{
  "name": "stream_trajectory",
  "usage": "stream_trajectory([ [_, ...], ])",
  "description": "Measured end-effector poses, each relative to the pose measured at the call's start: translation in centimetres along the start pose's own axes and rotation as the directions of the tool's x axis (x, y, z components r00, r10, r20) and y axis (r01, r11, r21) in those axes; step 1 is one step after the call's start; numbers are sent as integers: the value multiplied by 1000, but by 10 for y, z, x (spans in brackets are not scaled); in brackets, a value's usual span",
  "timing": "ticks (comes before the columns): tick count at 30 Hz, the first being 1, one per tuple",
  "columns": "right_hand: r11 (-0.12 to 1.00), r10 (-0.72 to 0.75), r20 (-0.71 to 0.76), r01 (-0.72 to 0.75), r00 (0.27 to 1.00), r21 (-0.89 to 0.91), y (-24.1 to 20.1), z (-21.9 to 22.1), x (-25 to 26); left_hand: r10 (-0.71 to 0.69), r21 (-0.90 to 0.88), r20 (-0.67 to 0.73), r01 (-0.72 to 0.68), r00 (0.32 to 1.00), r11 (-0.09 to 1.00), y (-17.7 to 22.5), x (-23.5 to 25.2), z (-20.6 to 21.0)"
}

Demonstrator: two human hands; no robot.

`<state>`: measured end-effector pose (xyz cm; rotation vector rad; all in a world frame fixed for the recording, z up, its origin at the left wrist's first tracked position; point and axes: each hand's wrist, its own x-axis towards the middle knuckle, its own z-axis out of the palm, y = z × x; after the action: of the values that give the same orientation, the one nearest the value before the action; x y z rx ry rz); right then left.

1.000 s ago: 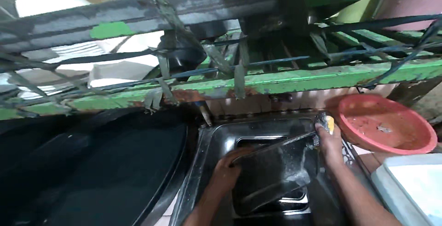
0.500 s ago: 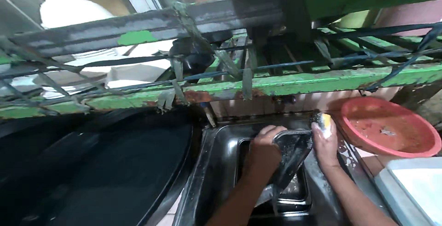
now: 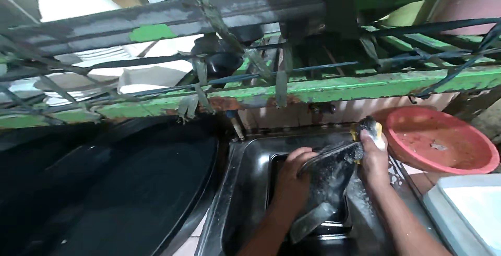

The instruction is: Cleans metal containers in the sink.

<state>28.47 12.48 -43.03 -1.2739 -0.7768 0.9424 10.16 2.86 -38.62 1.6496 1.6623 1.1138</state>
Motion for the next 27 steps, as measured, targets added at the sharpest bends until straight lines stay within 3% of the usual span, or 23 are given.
stream_trajectory([
  [2,993,-85,62,89,995,-78,-16,8,-21,-175,243,264,110,949,964,5,9,-21],
  [4,955,-232,246,268,941,-129,-26,23,-51,-296,467,387,90,873,879,8,19,-22],
  [5,911,-327,367,394,871,-125,-24,32,-63,-294,503,371,76,881,861,10,20,-18],
  [7,789,-433,535,592,725,-164,-18,47,-75,-184,476,226,56,957,878,11,16,-11],
  [8,753,-443,554,628,705,-197,-13,48,-72,-110,441,140,37,984,897,8,14,-8],
  [9,738,-434,546,630,717,-241,-6,44,-65,-65,382,68,35,996,924,5,11,-8],
  [11,750,-348,493,552,798,-365,19,19,-35,-107,228,-29,110,994,967,1,4,-18],
  [14,805,-133,286,272,949,-528,52,-29,19,-341,26,-44,342,939,939,-7,-2,-40],
  [17,884,-64,104,105,993,-456,58,-51,22,-499,-77,-60,495,864,866,-31,-12,-40],
  [20,892,-70,138,124,988,-434,67,-39,-1,-639,-305,-75,593,765,745,-54,-24,-15],
  [23,763,28,344,202,939,-614,98,-14,-29,-687,-459,-48,595,725,660,-57,-30,16],
  [27,788,8,679,413,734,-456,106,14,-101,-686,-504,-35,580,727,640,-64,-35,35],
])
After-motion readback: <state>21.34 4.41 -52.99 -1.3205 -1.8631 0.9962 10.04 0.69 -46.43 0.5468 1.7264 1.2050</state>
